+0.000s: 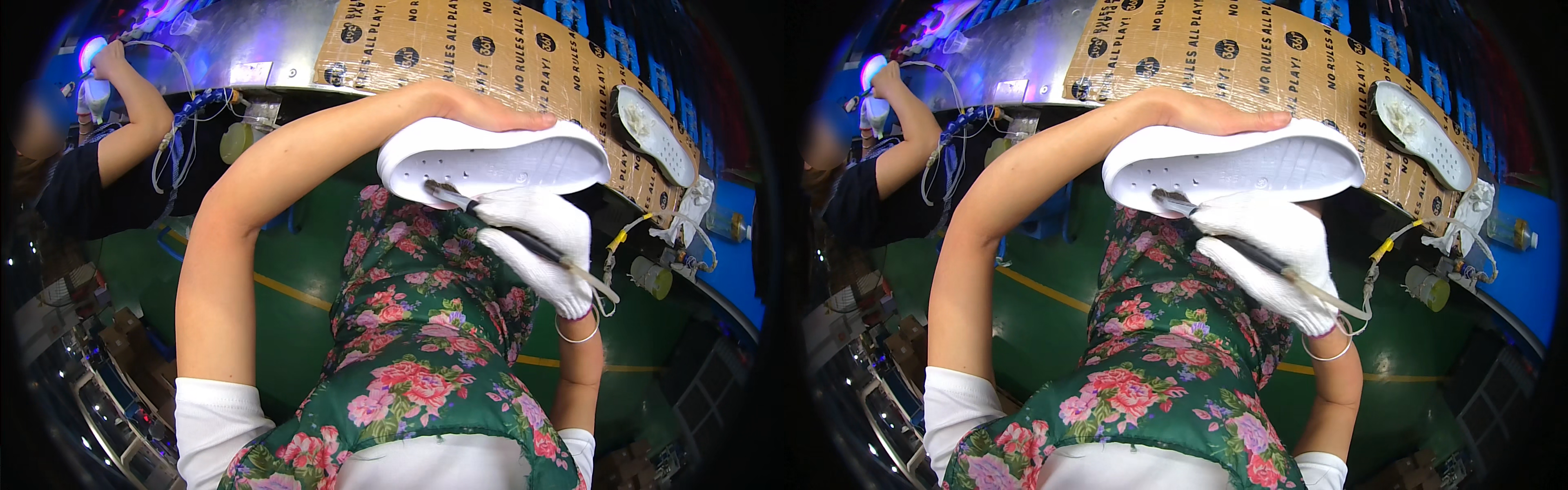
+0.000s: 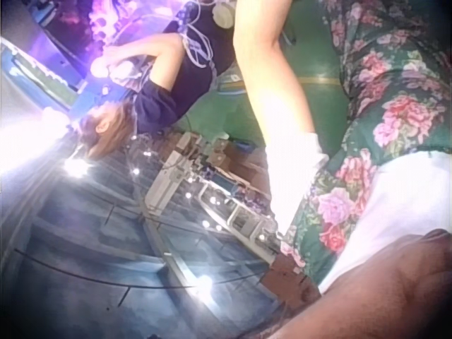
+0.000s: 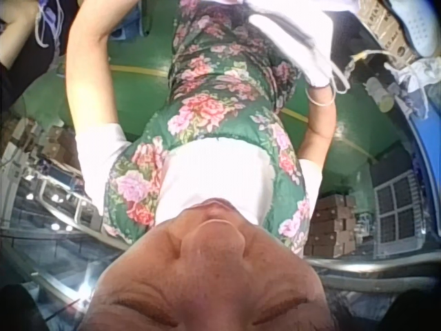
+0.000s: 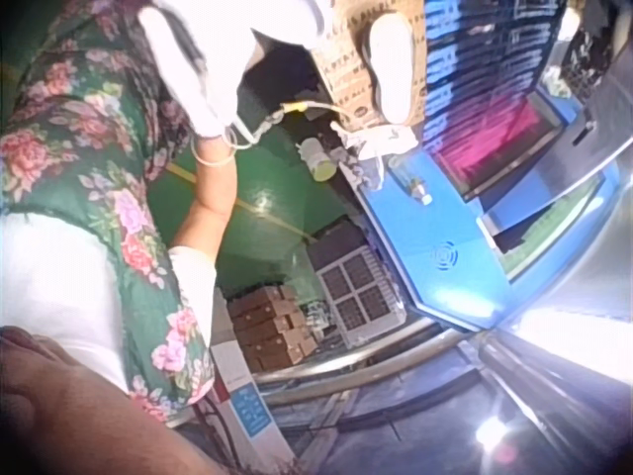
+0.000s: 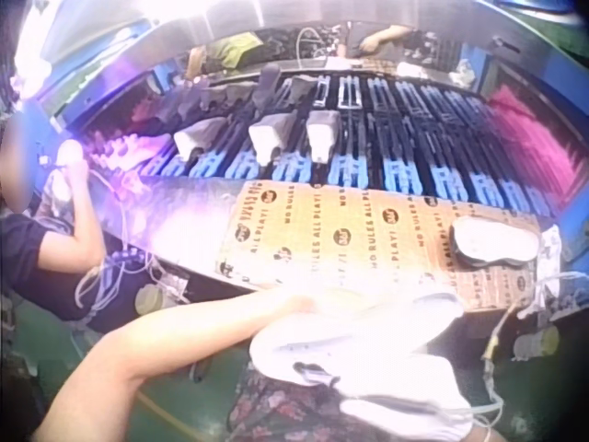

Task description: The person takes shoe soles from an upper conveyor belt and applies adhesive over each sole using a brush applicator tool.

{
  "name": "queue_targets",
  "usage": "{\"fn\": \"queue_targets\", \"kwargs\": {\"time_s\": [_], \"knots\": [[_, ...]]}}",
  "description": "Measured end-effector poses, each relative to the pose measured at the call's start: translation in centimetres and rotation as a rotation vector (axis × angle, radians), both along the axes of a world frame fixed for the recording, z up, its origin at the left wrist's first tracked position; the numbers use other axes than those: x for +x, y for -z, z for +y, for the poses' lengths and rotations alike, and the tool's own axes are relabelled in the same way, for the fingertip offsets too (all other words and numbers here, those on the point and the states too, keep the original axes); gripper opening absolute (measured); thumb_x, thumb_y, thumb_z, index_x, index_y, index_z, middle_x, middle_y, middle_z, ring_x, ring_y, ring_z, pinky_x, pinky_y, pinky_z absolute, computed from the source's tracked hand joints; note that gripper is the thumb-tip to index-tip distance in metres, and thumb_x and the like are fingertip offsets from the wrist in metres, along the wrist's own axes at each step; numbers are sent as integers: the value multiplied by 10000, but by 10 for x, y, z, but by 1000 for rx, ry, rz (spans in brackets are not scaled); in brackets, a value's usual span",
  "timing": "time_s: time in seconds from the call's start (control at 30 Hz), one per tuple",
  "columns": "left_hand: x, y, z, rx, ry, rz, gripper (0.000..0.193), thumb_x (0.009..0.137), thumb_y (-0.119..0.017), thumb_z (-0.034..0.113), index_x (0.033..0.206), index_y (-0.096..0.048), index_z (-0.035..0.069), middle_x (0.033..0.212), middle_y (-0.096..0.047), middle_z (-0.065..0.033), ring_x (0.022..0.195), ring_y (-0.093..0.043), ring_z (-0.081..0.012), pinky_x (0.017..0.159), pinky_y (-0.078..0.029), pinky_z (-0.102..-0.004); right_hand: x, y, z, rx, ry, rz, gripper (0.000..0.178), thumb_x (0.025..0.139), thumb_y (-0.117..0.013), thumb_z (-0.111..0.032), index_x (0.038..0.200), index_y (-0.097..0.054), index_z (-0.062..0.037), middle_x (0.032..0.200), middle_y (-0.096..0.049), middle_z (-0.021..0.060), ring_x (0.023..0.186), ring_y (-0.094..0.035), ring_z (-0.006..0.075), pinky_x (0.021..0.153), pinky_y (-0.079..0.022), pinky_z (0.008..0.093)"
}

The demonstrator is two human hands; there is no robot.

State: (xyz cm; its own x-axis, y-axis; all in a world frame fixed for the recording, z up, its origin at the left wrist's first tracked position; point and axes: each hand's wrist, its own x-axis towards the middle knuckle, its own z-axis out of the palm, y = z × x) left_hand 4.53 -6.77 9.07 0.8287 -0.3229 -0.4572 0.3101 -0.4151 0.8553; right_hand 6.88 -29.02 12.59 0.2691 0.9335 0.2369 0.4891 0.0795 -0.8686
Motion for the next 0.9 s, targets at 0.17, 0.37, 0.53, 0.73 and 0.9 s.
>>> {"fn": "queue_targets", "kwargs": {"time_s": [0.17,0.37,0.53,0.73,0.9], "knots": [[4,6,7,-198,-62,0,950,943,-297,820,1586,-361,123,1638,-312,-176,1502,-326,-301,1189,-331,-388,-5,-6,0,77,-71,164,255,724,-855,-66,953,-760,-6,962,-764,128,896,-737,278,826,-572,362],[5,-9,-1,-216,-235,35,934,946,-302,817,1541,-453,113,1577,-417,-183,1445,-420,-299,1155,-374,-376,2,-3,-6,-15,222,51,226,786,-834,-31,997,-757,-3,976,-761,113,906,-732,215,835,-572,333],[12,1,-1,-185,-250,39,960,925,-329,835,1516,-488,96,1559,-430,-214,1416,-455,-336,1121,-417,-414,0,-5,-4,4,227,39,232,784,-831,-14,1002,-752,-1,952,-752,117,882,-726,210,810,-572,326],[12,3,-4,-175,-254,12,970,916,-333,845,1504,-505,92,1542,-449,-225,1389,-487,-352,1101,-435,-430,-4,-12,-3,-57,161,13,197,798,-810,-10,986,-753,-1,929,-745,120,850,-725,216,786,-570,320],[18,14,-2,-190,-276,13,967,918,-330,843,1498,-513,92,1536,-457,-225,1378,-501,-351,1098,-438,-424,-5,-11,-6,-104,218,256,220,799,-807,-7,1014,-759,7,953,-751,101,863,-716,176,799,-562,296]]}}
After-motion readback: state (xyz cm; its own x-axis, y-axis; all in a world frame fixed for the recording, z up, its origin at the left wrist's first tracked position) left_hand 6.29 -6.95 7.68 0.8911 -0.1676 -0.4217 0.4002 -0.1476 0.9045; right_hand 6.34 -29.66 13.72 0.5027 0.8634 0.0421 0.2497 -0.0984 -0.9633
